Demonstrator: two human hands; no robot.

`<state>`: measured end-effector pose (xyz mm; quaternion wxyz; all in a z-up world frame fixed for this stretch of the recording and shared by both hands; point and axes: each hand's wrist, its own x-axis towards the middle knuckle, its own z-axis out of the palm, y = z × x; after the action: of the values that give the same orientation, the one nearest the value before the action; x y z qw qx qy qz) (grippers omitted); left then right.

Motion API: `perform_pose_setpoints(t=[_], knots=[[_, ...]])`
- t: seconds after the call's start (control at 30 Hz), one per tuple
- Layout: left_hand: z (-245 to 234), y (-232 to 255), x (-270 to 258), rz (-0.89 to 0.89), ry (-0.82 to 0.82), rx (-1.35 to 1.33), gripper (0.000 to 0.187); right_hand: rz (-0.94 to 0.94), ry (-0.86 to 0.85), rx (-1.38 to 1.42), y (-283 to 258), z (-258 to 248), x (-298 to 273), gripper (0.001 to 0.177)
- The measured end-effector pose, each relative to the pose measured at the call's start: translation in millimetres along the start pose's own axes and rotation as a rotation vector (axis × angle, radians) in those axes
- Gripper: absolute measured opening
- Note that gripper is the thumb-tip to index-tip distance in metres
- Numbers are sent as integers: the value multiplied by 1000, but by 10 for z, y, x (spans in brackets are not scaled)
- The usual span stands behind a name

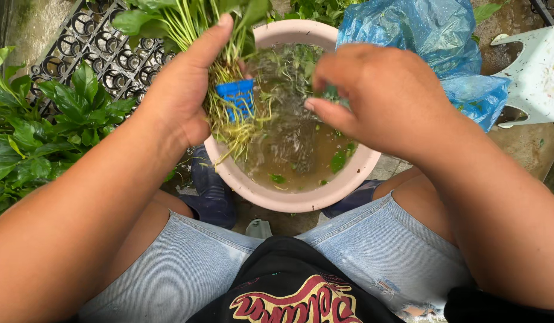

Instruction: The person removes unwanted material from aquatic plants by hand, dipping them into a basin of water and placing them among other plants.

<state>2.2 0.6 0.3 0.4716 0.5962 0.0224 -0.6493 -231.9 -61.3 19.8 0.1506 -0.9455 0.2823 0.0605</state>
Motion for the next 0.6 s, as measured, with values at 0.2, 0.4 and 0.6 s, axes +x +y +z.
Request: perform_pose_setpoints(t=[0.2, 0.4, 0.6], knots=[[33, -114, -44, -77, -222, -44, 42, -33, 270, 14, -43, 119, 98, 42], [36, -59, -110, -4, -121, 24, 38, -7, 242, 22, -133, 149, 137, 16], [6, -77, -121, -8, -165, 97, 38, -76, 327, 10, -114, 196, 170, 19]])
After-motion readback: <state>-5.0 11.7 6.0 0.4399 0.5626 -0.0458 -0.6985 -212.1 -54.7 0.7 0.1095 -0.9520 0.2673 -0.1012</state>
